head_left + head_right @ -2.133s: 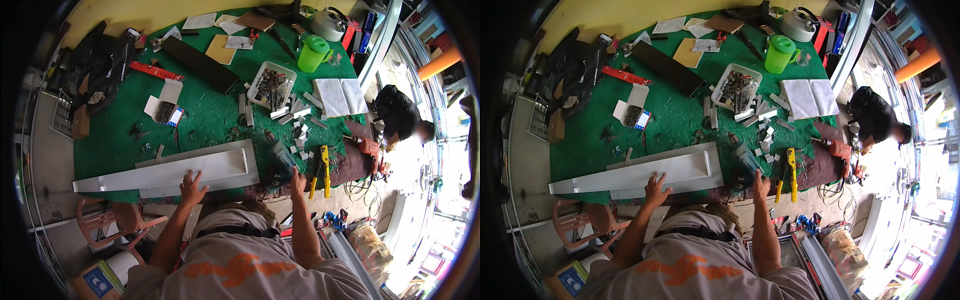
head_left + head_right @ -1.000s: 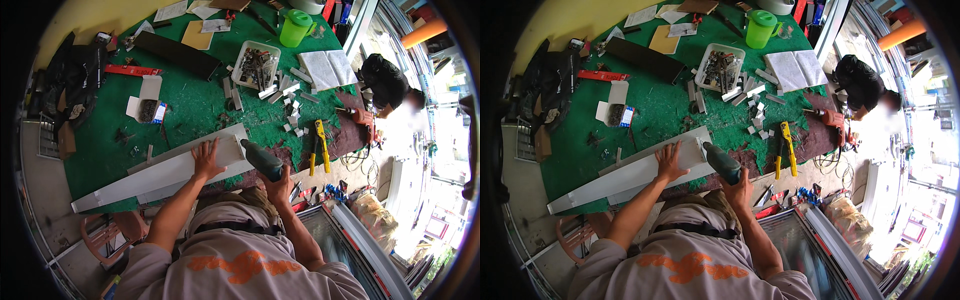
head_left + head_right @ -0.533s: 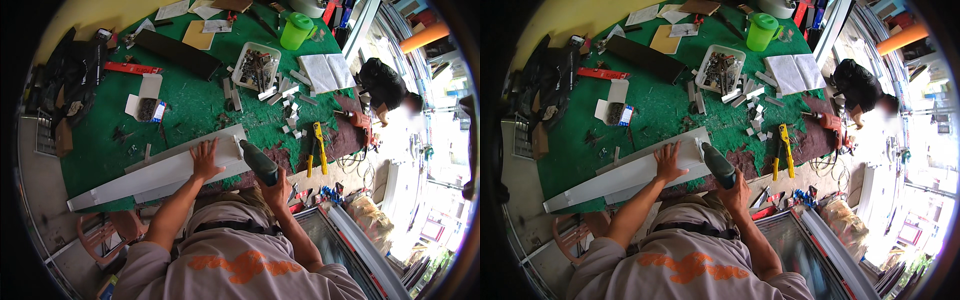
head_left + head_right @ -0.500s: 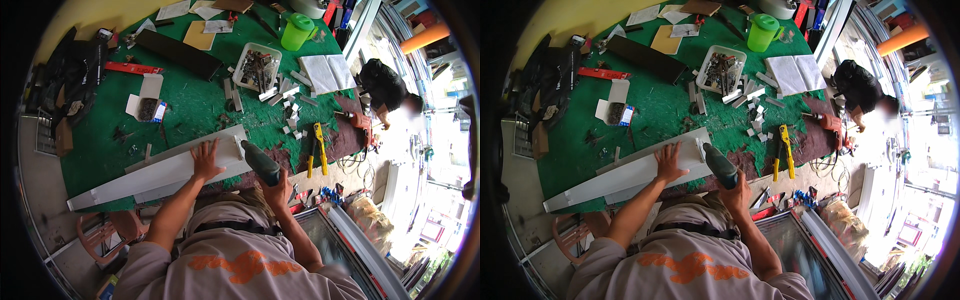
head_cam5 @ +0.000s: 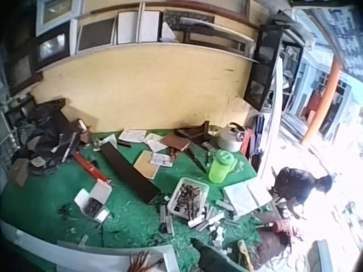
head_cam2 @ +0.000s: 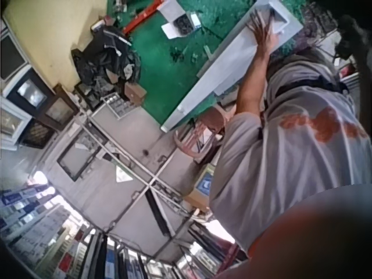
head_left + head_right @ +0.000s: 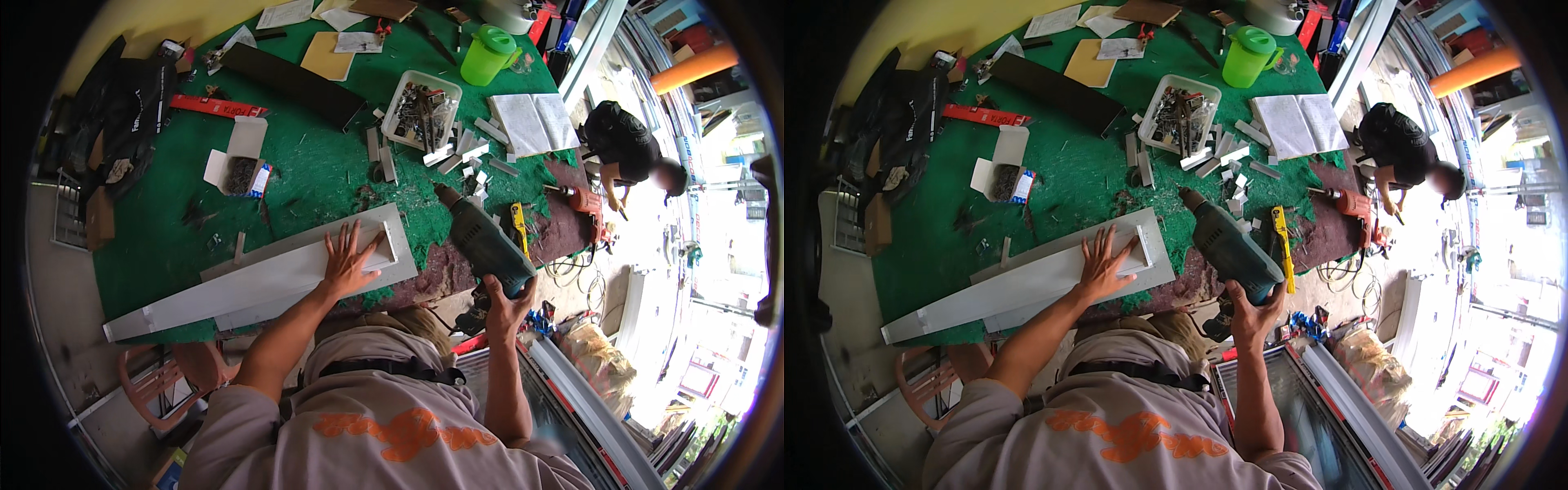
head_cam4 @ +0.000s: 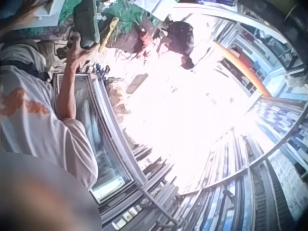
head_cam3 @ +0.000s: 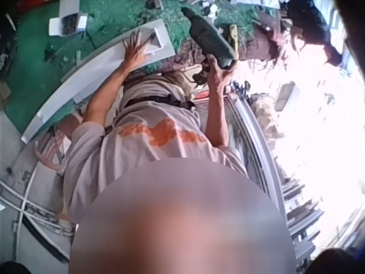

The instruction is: The person assembles white window frame components on a green workbench. They position a long frame piece, use a power drill to fasten it, then lift and place the piece against a vertical rack. The person repeats drilling and repositioning steps on the same frame piece.

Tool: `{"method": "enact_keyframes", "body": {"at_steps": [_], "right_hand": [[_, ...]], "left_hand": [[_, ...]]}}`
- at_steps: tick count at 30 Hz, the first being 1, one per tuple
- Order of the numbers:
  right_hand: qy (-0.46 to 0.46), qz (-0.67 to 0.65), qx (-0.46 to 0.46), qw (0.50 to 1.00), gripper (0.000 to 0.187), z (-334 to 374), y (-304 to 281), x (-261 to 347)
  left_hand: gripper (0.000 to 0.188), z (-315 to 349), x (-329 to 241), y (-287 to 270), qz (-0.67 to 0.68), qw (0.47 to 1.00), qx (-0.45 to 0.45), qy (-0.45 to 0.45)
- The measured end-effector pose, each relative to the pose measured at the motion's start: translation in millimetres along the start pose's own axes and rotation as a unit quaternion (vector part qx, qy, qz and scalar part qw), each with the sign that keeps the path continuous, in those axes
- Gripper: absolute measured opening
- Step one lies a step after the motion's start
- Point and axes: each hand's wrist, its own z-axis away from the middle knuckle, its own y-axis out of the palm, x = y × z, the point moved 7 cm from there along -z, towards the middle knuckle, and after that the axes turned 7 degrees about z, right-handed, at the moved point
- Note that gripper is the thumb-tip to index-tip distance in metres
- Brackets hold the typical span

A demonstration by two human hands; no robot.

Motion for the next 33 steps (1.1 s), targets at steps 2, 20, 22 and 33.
{"method": "enact_keyframes", "body": {"at_steps": [2, 20, 22, 33], "right_hand": [[-0.008, 0.019, -0.014, 1.0, 0.06, -3, -4, 0], [0.088, -0.233, 0.007, 0.969, 0.069, 3, -30, -17], [0.132, -0.324, 0.08, 0.933, 0.071, 4, -24, -30], [0.154, -0.328, 0.259, 0.895, 0.079, 2, 32, -28]], "left_hand": [[0.1, -4, -3, 2, -0.007, 1.0, 0.008, 0.002], [0.098, 2, 6, 0, 0.039, 0.998, -0.022, 0.034], [0.104, -3, 10, 1, 0.088, 0.996, -0.002, -0.005], [0.133, -34, -18, 1, 0.084, 0.994, -0.02, -0.068]]}}
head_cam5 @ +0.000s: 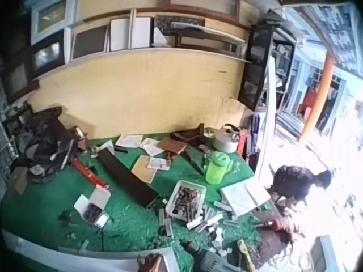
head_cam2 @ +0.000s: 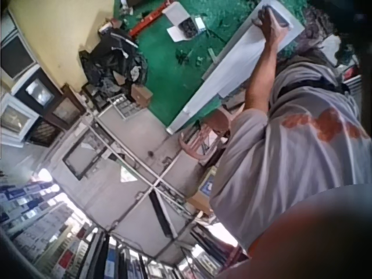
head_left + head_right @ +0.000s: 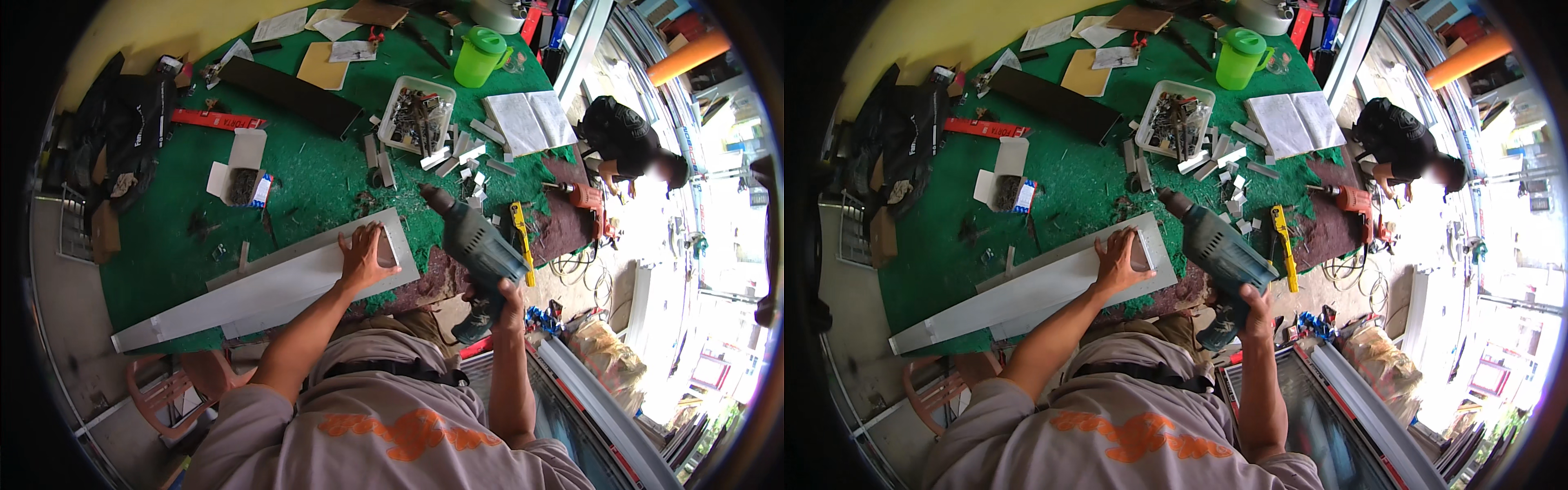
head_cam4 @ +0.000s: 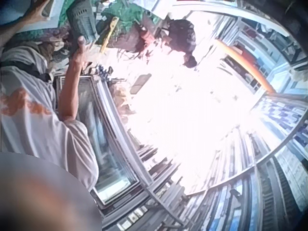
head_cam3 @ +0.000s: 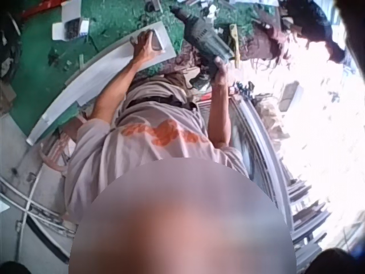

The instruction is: The person assembles white window frame components on a green workbench. They position a long frame piece, use a power drill to fasten it, then lift and place the piece against a vertical rack. The person repeats drilling and repositioning steps on the same frame piece.

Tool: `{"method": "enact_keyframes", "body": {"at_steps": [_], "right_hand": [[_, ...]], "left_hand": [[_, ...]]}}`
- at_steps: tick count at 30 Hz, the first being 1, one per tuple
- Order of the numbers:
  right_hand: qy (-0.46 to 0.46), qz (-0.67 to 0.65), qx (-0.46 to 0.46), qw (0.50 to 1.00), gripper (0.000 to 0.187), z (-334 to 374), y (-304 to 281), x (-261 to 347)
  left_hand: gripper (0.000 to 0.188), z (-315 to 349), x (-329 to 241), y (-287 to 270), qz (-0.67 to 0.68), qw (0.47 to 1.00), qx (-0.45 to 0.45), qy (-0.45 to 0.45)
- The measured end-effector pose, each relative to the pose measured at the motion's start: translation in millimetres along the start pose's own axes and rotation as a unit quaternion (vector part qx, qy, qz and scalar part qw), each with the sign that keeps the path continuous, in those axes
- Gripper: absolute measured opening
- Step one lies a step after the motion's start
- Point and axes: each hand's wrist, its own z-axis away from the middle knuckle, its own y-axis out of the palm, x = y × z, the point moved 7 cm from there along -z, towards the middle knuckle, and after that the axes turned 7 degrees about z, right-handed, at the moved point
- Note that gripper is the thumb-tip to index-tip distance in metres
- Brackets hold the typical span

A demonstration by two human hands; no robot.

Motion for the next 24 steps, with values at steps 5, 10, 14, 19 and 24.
{"method": "enact_keyframes", "body": {"at_steps": [5, 10, 14, 19, 24], "right_hand": [[-0.009, 0.028, -0.03, 0.999, 0.08, 1, 11, 0], [-0.016, -0.09, 0.014, 0.996, 0.083, 16, 8, 10], [-0.061, -0.197, 0.065, 0.976, 0.089, 18, 12, 33], [-0.065, -0.006, 0.011, 0.998, 0.084, 13, 4, 52], [-0.03, 0.04, -0.019, 0.999, 0.077, 13, 5, 36]], "left_hand": [[0.125, 0, -3, -4, -0.004, 1.0, -0.024, -0.013], [0.12, 0, -3, -4, 0.034, 0.999, -0.01, -0.031], [0.12, -2, -3, -3, 0.036, 0.999, -0.008, -0.028], [0.118, -3, -4, -5, 0.043, 0.999, -0.011, -0.024], [0.119, -3, -3, -7, 0.042, 0.999, -0.002, -0.029]]}}
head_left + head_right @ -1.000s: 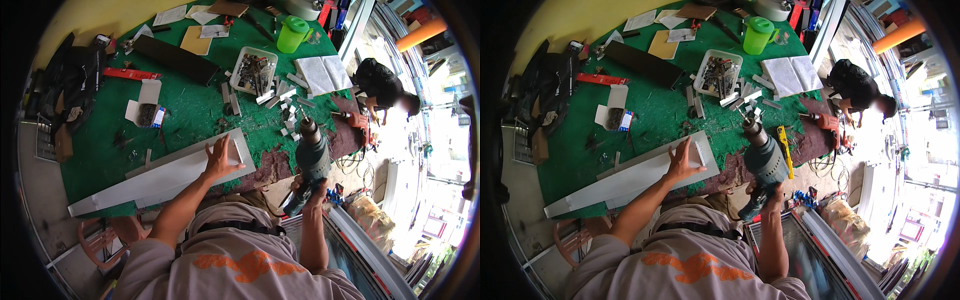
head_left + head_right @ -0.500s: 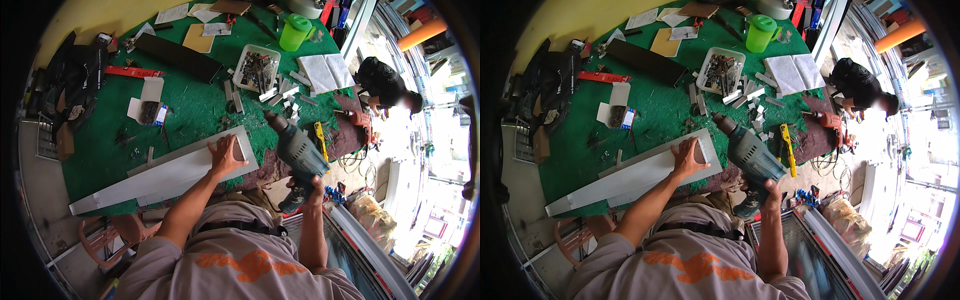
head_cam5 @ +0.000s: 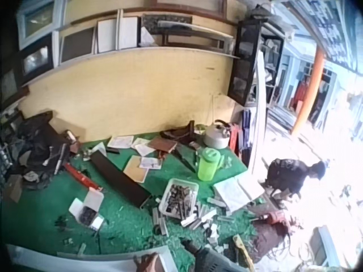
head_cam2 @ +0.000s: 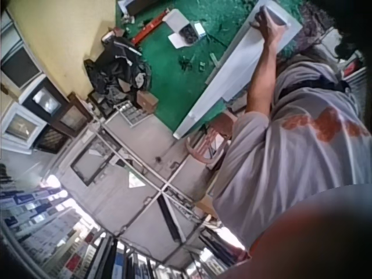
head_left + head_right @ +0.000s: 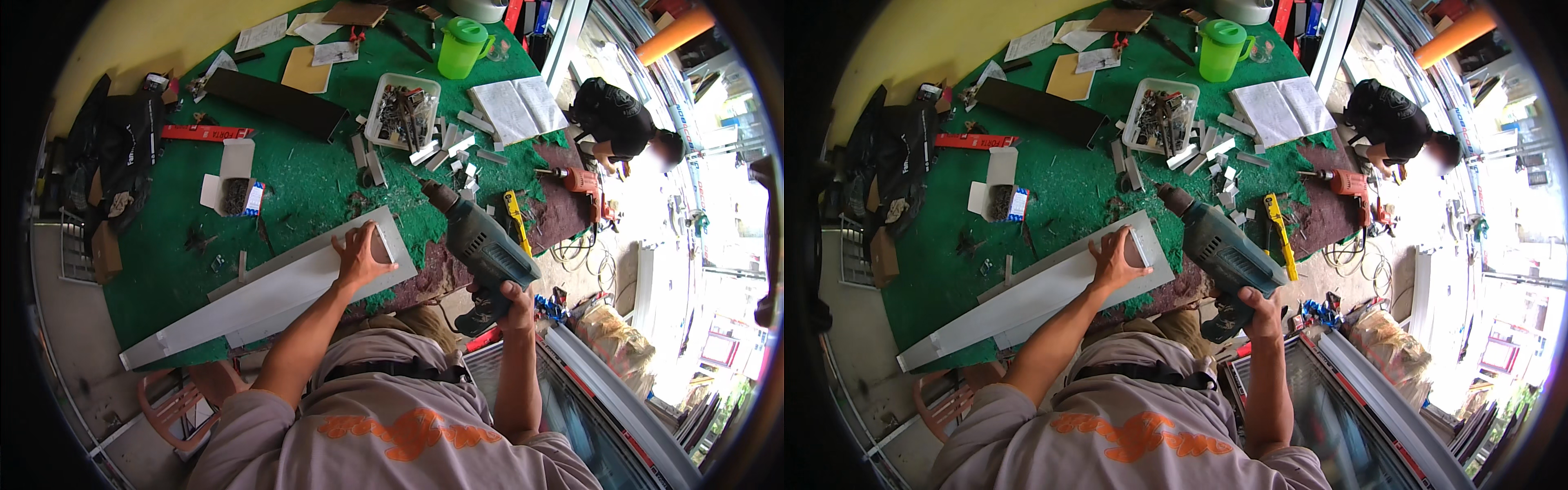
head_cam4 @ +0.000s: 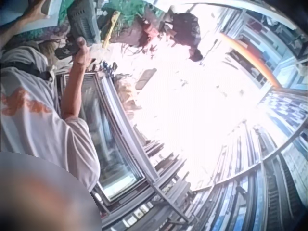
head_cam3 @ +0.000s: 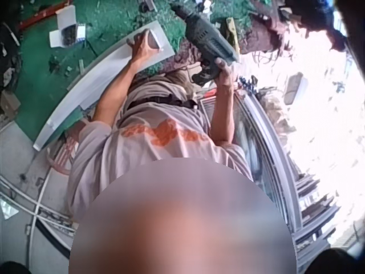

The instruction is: The person assembles white window frame components on a green workbench. They position a long frame piece, use a power drill to fasten it, then lift and place the piece against a vertical rack. The person repeats drilling and repositioning steps on the same frame piece.

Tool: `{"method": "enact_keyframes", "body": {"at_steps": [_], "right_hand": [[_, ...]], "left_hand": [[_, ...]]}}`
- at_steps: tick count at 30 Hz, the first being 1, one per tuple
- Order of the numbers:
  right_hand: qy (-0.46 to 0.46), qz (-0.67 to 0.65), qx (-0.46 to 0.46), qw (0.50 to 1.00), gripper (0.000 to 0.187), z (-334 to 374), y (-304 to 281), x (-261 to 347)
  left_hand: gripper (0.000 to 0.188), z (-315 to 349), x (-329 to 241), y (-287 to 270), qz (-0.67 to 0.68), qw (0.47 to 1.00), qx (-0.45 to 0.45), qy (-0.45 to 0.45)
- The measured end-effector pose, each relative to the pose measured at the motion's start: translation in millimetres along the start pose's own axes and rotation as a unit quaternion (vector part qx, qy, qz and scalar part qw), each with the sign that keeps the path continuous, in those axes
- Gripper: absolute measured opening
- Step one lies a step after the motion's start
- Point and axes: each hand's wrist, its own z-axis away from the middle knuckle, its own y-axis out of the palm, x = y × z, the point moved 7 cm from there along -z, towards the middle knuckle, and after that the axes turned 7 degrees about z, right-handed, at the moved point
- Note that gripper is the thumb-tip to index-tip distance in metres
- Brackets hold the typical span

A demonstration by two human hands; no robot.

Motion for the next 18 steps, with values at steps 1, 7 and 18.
{"method": "enact_keyframes", "body": {"at_steps": [1, 7, 18], "right_hand": [[0.003, -0.001, -0.005, 1.0, 0.076, 2, 0, -3], [-0.005, -0.009, -0.012, 1.0, 0.076, 5, -6, -2], [0.015, 0.055, -0.03, 0.998, 0.076, 13, -10, 1]], "left_hand": [[0.119, 1, 1, 0, -0.001, 1.0, 0.005, -0.007], [0.121, 1, -1, 1, -0.009, 1.0, 0.0, -0.001], [0.123, -2, 7, 4, -0.014, 1.0, 0.006, -0.007]]}}
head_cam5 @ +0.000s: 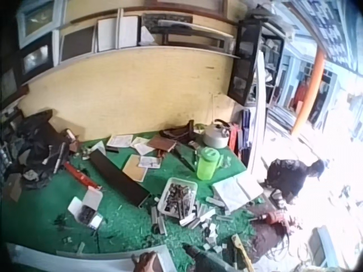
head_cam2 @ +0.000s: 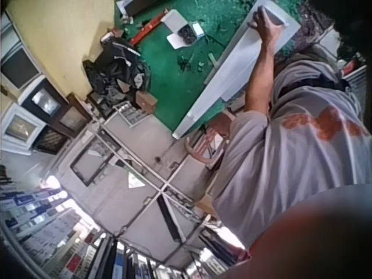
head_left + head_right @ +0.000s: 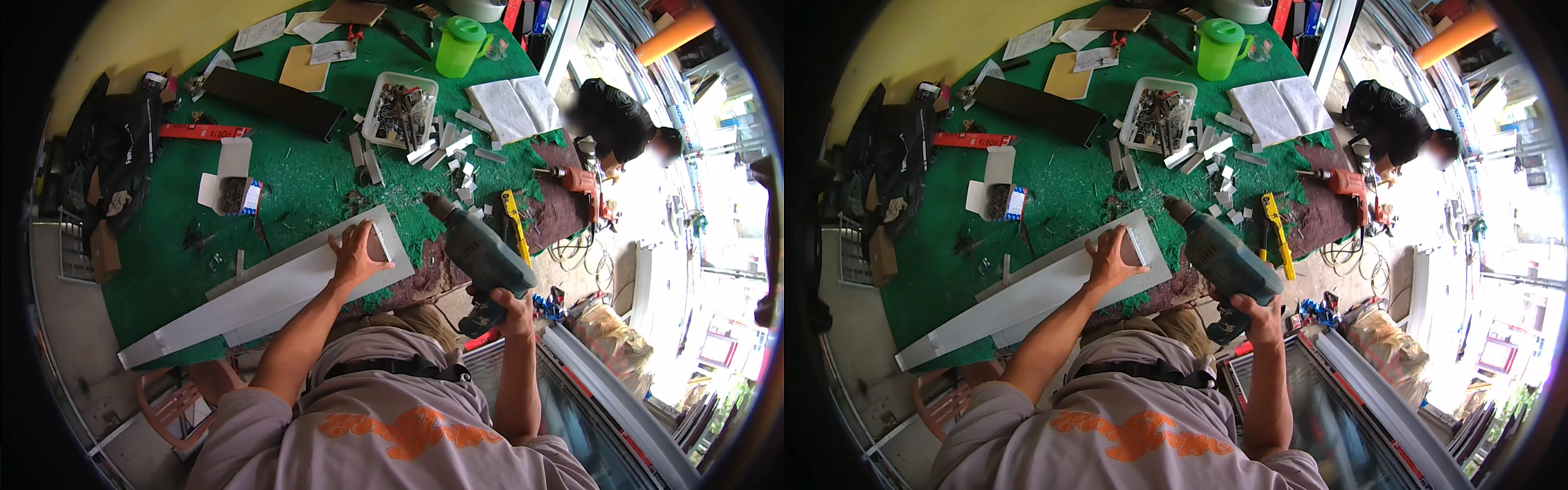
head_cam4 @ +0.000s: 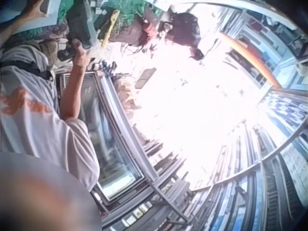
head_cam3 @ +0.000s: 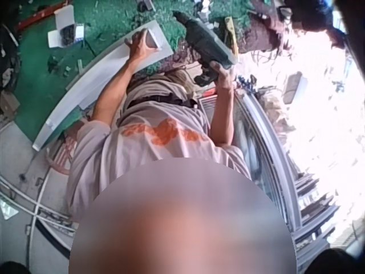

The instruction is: The person assembles white window frame components on a green workbench. They position a long frame piece, use a power drill to fasten it, then lift and place the piece against a vertical rack. The person repeats drilling and repositioning steps on the same frame piece.

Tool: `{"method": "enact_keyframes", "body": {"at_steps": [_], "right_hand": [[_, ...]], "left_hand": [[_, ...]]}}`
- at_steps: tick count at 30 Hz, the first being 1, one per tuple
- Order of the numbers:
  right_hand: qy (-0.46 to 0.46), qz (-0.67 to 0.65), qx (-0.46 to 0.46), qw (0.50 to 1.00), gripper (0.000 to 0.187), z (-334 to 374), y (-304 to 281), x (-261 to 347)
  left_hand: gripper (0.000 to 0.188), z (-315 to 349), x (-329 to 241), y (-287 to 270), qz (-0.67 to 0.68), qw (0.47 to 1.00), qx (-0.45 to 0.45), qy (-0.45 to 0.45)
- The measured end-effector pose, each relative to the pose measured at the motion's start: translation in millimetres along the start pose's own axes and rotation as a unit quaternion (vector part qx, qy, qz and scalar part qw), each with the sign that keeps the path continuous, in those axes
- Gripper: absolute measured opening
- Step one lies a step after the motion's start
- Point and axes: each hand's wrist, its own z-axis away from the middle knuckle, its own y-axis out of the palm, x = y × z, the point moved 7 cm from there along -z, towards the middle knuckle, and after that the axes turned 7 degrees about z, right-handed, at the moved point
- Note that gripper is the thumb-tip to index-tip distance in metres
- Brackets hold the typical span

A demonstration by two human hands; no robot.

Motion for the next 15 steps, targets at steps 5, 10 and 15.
{"method": "enact_keyframes", "body": {"at_steps": [5, 10, 15], "right_hand": [[-0.017, 0.123, -0.014, 0.992, 0.071, -2, 3, -2], [0.004, 0.134, -0.016, 0.991, 0.072, -2, 8, -17], [-0.007, 0.154, -0.011, 0.988, 0.069, -3, 11, -16]], "left_hand": [[0.121, 0, 1, 1, 0.01, 1.0, -0.014, 0.014], [0.121, 0, 3, 3, 0.01, 1.0, -0.024, 0.017], [0.122, 0, 2, 2, 0.013, 0.999, -0.024, 0.022]]}}
